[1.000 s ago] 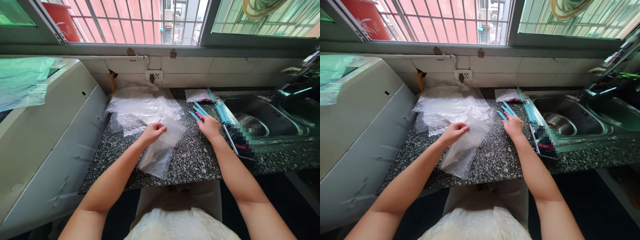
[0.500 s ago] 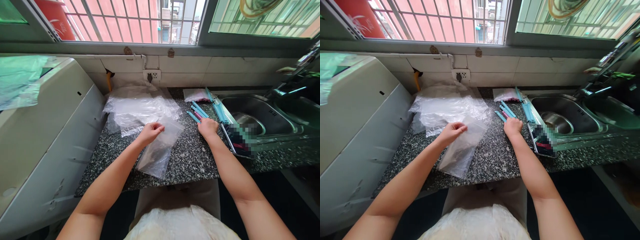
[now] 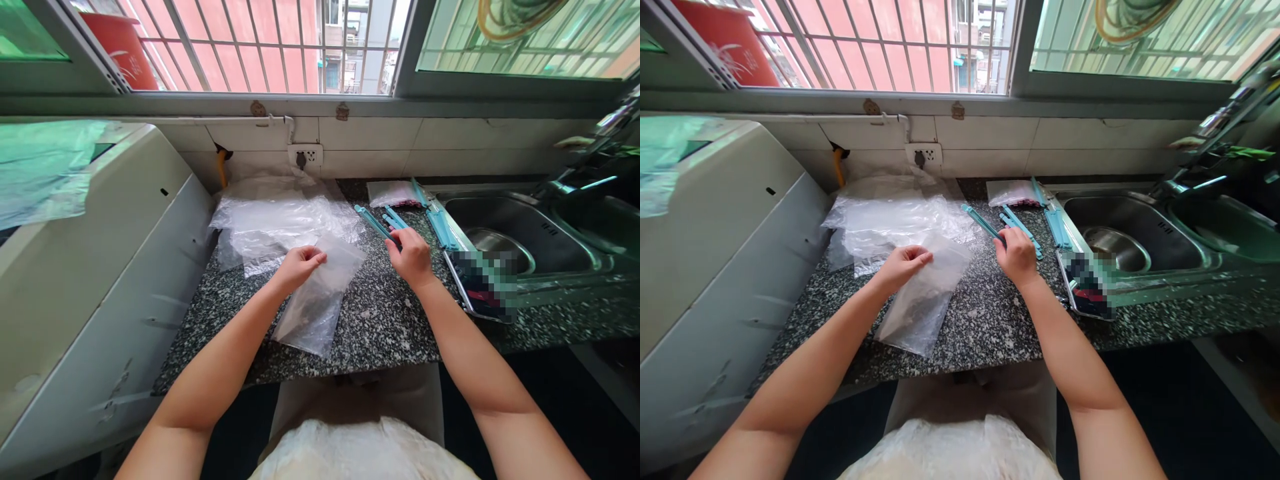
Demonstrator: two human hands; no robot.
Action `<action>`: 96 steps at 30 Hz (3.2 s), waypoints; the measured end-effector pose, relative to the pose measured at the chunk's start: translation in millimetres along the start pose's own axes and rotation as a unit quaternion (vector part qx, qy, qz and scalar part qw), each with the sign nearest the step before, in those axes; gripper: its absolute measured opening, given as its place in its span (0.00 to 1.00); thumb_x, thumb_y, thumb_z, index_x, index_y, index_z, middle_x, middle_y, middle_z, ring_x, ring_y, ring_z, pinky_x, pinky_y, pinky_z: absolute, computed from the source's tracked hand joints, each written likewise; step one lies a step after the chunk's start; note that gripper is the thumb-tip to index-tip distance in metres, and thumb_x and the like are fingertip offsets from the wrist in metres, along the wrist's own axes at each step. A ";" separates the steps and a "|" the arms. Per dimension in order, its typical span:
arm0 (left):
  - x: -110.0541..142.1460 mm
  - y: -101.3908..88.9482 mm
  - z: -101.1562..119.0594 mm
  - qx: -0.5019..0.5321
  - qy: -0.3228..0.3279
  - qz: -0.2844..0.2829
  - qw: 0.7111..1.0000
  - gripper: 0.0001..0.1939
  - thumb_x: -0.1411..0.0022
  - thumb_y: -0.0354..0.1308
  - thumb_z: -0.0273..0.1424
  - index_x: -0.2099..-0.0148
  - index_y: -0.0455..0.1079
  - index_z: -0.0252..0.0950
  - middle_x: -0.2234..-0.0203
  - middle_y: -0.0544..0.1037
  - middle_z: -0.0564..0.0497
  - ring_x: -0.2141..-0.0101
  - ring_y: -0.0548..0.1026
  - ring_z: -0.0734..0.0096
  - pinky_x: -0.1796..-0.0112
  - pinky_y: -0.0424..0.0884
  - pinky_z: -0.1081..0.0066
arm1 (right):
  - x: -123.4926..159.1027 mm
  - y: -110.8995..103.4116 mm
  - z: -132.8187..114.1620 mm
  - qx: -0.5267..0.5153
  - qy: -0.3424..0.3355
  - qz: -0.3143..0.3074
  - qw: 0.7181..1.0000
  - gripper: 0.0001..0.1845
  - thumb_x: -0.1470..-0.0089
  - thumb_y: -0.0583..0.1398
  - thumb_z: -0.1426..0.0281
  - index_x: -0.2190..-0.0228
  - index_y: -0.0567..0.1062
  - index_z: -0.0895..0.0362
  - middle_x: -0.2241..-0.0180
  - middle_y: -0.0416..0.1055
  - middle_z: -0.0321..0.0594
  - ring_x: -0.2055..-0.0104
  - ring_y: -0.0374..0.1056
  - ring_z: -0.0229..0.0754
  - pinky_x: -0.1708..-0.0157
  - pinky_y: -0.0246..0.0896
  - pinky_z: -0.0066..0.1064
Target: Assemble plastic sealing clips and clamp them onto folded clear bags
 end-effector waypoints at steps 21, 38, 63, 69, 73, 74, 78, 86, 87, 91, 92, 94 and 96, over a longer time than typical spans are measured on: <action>-5.1 -14.9 5.9 0.052 0.053 0.035 0.997 0.07 0.49 0.57 0.31 0.75 0.68 0.32 0.85 0.63 0.57 0.80 0.58 0.80 0.78 0.54 0.77 | 18.7 32.7 -48.2 -0.254 -0.059 -0.149 0.954 0.06 0.46 0.53 0.67 0.71 0.68 0.55 0.72 0.68 0.40 0.69 0.64 0.41 0.67 0.60 0.32; -6.9 -14.6 1.2 0.004 0.053 0.024 0.998 0.07 0.48 0.57 0.29 0.68 0.73 0.31 0.81 0.69 0.55 0.77 0.62 0.79 0.75 0.57 0.75 | 24.1 49.9 -38.0 -0.358 0.058 -0.219 0.906 0.15 0.47 0.54 0.57 0.72 0.70 0.56 0.83 0.60 0.31 0.79 0.55 0.35 0.78 0.52 0.27; -1.9 -4.9 2.4 0.012 0.017 -0.018 1.000 0.06 0.48 0.56 0.30 0.72 0.69 0.31 0.83 0.63 0.56 0.79 0.57 0.80 0.76 0.52 0.75 | 24.0 42.9 -41.1 -0.170 -0.018 -0.174 0.970 0.20 0.42 0.46 0.59 0.68 0.71 0.56 0.81 0.68 0.37 0.81 0.63 0.38 0.78 0.52 0.27; -2.1 -5.5 2.8 0.016 0.013 -0.007 1.000 0.06 0.48 0.56 0.29 0.74 0.66 0.31 0.84 0.61 0.58 0.80 0.56 0.81 0.77 0.51 0.75 | 26.4 38.1 -46.2 -0.117 -0.068 -0.128 0.983 0.18 0.42 0.48 0.57 0.63 0.70 0.55 0.75 0.74 0.39 0.80 0.68 0.40 0.78 0.52 0.26; -1.8 -5.1 3.3 0.019 0.017 -0.011 1.000 0.07 0.48 0.55 0.29 0.75 0.66 0.31 0.84 0.60 0.58 0.80 0.56 0.81 0.77 0.51 0.76 | 27.3 35.6 -48.3 -0.112 -0.094 -0.103 0.984 0.16 0.41 0.49 0.58 0.64 0.70 0.54 0.75 0.75 0.38 0.79 0.69 0.40 0.78 0.54 0.26; -1.8 -4.9 3.2 0.020 0.018 -0.013 1.000 0.07 0.48 0.55 0.29 0.75 0.66 0.31 0.84 0.60 0.58 0.80 0.56 0.81 0.77 0.51 0.75 | 27.4 34.9 -48.4 -0.111 -0.098 -0.097 0.984 0.16 0.41 0.49 0.58 0.64 0.70 0.54 0.75 0.74 0.38 0.79 0.69 0.39 0.78 0.54 0.26; -2.1 -4.6 1.9 0.023 0.019 -0.016 0.999 0.07 0.48 0.56 0.30 0.74 0.67 0.31 0.83 0.61 0.57 0.80 0.56 0.81 0.77 0.51 0.75 | 27.2 32.8 -48.5 -0.105 -0.112 -0.078 0.985 0.14 0.41 0.49 0.59 0.65 0.70 0.54 0.75 0.75 0.38 0.77 0.70 0.39 0.78 0.54 0.25; -0.2 -2.8 4.3 0.031 0.010 -0.028 0.999 0.06 0.48 0.56 0.30 0.71 0.68 0.30 0.82 0.63 0.56 0.79 0.58 0.81 0.76 0.53 0.75 | 26.5 30.7 -49.3 -0.106 -0.127 -0.064 0.984 0.13 0.41 0.50 0.61 0.66 0.70 0.54 0.73 0.75 0.38 0.74 0.72 0.40 0.75 0.57 0.26; 0.2 -2.6 5.1 0.029 0.013 -0.032 0.999 0.07 0.48 0.57 0.30 0.72 0.68 0.31 0.82 0.63 0.57 0.79 0.58 0.81 0.77 0.52 0.75 | 26.3 30.6 -49.7 -0.108 -0.129 -0.064 0.984 0.13 0.41 0.50 0.61 0.66 0.70 0.54 0.73 0.75 0.39 0.73 0.72 0.40 0.75 0.57 0.26; 1.1 -1.8 7.0 0.015 0.030 -0.046 0.998 0.12 0.48 0.58 0.35 0.76 0.65 0.32 0.84 0.59 0.58 0.81 0.55 0.81 0.78 0.49 0.75 | 26.1 30.9 -50.7 -0.109 -0.130 -0.071 0.983 0.13 0.41 0.50 0.61 0.66 0.70 0.54 0.73 0.75 0.39 0.72 0.72 0.40 0.74 0.58 0.26; 1.0 -1.9 6.8 0.015 0.032 -0.044 0.998 0.13 0.48 0.58 0.37 0.76 0.65 0.32 0.84 0.58 0.58 0.81 0.54 0.81 0.78 0.48 0.75 | 26.2 31.1 -50.8 -0.108 -0.128 -0.073 0.983 0.13 0.41 0.50 0.61 0.66 0.70 0.54 0.73 0.75 0.39 0.72 0.71 0.40 0.74 0.57 0.26; 0.3 -2.4 5.8 0.021 0.033 -0.035 0.999 0.15 0.47 0.56 0.40 0.74 0.67 0.32 0.85 0.57 0.58 0.82 0.53 0.81 0.79 0.47 0.75 | 26.6 31.4 -50.8 -0.107 -0.123 -0.077 0.984 0.13 0.41 0.50 0.62 0.66 0.70 0.54 0.73 0.74 0.39 0.73 0.71 0.40 0.74 0.57 0.26; -0.8 -2.5 4.5 0.031 0.031 -0.025 0.999 0.17 0.46 0.55 0.43 0.73 0.70 0.31 0.85 0.57 0.59 0.83 0.53 0.81 0.79 0.47 0.74 | 26.9 31.4 -51.2 -0.106 -0.119 -0.080 0.984 0.13 0.41 0.50 0.62 0.66 0.70 0.54 0.73 0.74 0.39 0.73 0.70 0.40 0.74 0.56 0.26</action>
Point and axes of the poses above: each hand's wrist, its own x-axis away from the middle knuckle, its own y-axis out of the palm, z = x × y, the point moved 7 cm from there along -x, towards the middle knuckle
